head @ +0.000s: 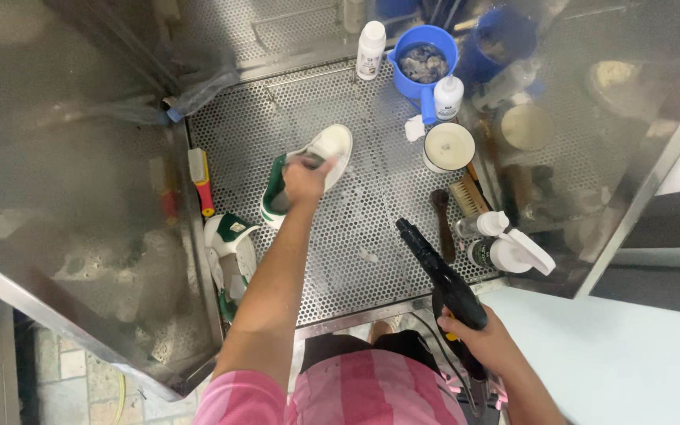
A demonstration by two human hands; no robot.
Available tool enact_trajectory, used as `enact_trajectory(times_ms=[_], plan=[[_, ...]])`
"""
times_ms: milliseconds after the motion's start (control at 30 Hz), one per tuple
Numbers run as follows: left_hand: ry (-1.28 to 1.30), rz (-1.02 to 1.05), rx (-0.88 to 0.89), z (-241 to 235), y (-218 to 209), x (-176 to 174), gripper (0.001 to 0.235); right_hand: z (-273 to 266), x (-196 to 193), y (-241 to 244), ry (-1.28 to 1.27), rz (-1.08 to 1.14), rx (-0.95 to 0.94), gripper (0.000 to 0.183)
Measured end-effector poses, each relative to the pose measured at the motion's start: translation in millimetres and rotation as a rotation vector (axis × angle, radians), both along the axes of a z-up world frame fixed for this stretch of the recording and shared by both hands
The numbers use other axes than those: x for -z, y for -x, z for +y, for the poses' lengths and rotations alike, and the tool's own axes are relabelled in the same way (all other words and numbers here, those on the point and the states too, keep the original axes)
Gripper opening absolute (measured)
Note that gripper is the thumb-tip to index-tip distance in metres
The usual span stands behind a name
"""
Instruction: The person cleans a pair of black canvas shoes and a pair of white sneakers with green accents using a handheld pressure washer and a brush. They scrub the shoes on a metal grate, rinse them, and place them into a sink.
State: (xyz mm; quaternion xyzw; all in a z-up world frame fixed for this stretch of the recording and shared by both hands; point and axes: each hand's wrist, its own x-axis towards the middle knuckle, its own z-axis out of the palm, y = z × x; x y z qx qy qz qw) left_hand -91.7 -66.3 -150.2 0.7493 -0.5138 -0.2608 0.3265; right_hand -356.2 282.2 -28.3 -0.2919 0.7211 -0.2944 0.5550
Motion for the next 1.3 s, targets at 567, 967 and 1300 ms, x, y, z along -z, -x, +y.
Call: enact_trajectory(times_ms=[567, 967, 1300], plan=[[0.307, 0.034, 0.921, -23, -22, -115, 0.022, 22, 18, -6, -0.048, 0.067, 0.043, 0.034], [0.234, 0.002, 0.611, 161, 25, -99, 0.11, -1, 40, -23, -0.061, 0.166, -0.008, 0.031], [0.109, -0.333, 0.822, 174, -23, -34, 0.079, 3, 64, -10, -0.033, 0.141, -0.046, 0.034]])
